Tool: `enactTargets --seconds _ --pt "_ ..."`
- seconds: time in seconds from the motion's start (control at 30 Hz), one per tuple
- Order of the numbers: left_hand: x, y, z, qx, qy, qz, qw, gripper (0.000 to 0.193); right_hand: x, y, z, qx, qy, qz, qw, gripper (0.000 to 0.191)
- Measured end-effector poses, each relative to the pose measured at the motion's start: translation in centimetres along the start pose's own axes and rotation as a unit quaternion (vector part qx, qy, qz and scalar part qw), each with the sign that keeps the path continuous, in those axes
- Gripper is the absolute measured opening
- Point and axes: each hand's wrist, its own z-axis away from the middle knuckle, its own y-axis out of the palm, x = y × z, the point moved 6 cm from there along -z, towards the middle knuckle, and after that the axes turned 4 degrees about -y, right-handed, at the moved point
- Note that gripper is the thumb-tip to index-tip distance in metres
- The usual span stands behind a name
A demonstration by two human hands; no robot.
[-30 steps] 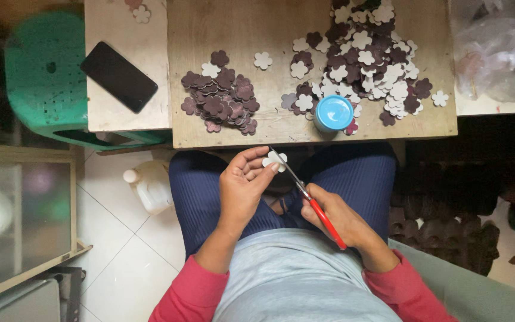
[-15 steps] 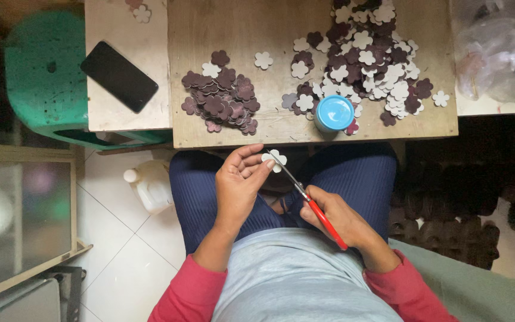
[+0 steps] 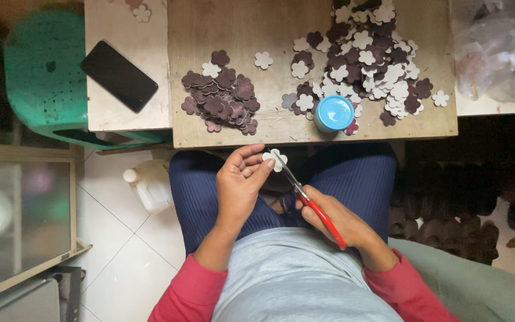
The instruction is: The person sits at a table and uses red-handled scissors to trim the edges of small white flower-shaped craft pieces. The person repeatedly picks up pieces, trims them, and places them back on the table among other similar pieces.
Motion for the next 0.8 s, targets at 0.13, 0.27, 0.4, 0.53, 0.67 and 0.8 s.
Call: enactTargets --seconds 0.13,0.27,0.4,0.53,0.67,0.8 --pt "0.3 0.1 0.0 0.001 -0.010 0.000 1.000 0.036 -0.2 0.0 0.0 0.001 0.018 0.011 1.000 0.037" --pt "0.6 0.5 0.1 0.005 -0.021 0.008 1.000 0.037 -0.2 -0.2 -0.1 -0.007 0.006 0.024 1.000 0.039" --pt "0.6 0.8 0.3 0.005 -0.024 0.007 1.000 0.037 -0.2 -0.2 -0.1 -0.018 0.000 0.016 1.000 0.037" --pt "0.6 0.8 0.3 0.001 -0.028 0.004 1.000 0.035 -0.5 -0.2 0.0 -0.020 0.020 0.040 0.999 0.033" --pt "0.7 0.6 0.3 0.001 -0.025 0.007 1.000 0.035 -0.8 -0.3 0.1 -0.020 0.036 0.052 0.998 0.030" --pt "1.3 0.5 0.2 0.002 -0.021 0.019 1.000 0.034 -0.6 -0.2 0.0 -0.026 0.000 0.035 0.999 0.032"
